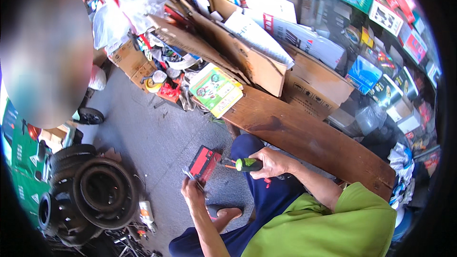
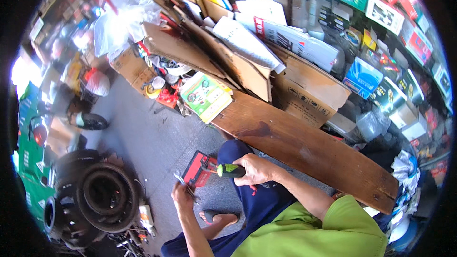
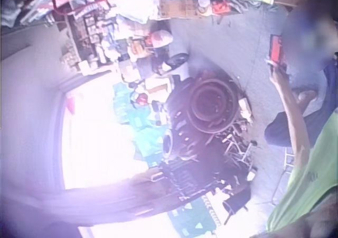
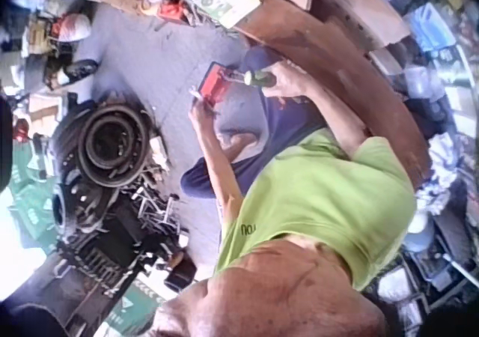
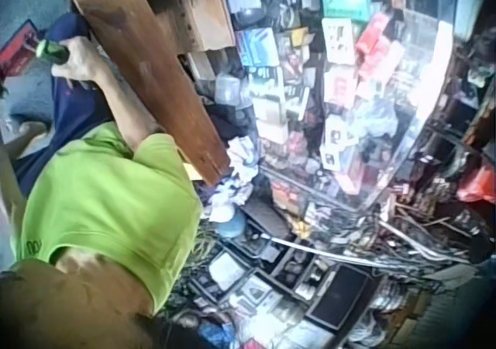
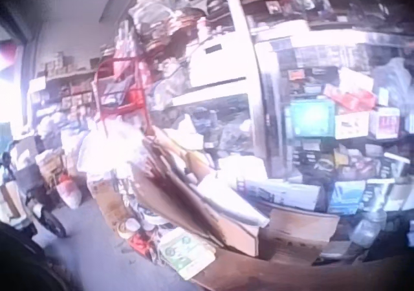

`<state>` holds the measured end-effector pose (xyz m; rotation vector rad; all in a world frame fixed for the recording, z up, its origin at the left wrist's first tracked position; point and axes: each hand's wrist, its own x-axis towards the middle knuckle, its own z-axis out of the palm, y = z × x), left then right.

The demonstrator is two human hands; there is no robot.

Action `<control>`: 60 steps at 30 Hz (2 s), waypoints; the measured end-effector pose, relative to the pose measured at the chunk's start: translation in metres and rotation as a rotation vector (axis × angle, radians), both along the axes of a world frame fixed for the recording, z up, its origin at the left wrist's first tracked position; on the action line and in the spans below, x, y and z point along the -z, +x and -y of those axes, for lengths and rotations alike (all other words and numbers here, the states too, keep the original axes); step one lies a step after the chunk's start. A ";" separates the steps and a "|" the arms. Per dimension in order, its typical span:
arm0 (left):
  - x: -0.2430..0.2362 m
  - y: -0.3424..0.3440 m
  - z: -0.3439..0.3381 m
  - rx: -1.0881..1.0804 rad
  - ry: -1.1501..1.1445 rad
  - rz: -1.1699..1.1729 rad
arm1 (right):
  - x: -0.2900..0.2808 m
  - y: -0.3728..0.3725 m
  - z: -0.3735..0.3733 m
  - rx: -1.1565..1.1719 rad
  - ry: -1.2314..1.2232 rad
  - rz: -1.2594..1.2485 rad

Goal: The person sits on a low stool in a cluttered workshop and uses a screwdriver to open and manipulate two red rectangular battery-like objects. They remove a small black component, connect wires, and repeatedly adjust the parts with the screwdriver.

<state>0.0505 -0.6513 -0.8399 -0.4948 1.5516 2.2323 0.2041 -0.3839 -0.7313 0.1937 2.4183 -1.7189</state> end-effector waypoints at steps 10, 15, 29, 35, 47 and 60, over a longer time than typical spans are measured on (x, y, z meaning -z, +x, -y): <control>-0.115 -0.022 -0.231 0.782 -0.785 -1.130 | 0.020 0.026 -0.033 -0.086 -0.312 -0.004; -0.099 0.005 -0.289 0.973 -0.900 -1.281 | 0.002 0.024 -0.029 -0.095 -0.301 0.090; -0.083 -0.051 -0.111 0.272 -0.944 -1.083 | 0.011 0.022 -0.017 -0.010 -0.250 -0.001; 0.073 -0.069 -0.016 0.708 -1.546 -0.748 | 0.004 0.004 0.002 -0.001 -0.096 -0.004; 0.145 -0.101 -0.016 0.967 -1.621 -0.661 | -0.002 0.001 0.019 0.089 -0.069 0.166; 0.141 -0.084 0.004 1.018 -1.597 -0.581 | -0.010 -0.005 0.040 0.092 0.028 0.104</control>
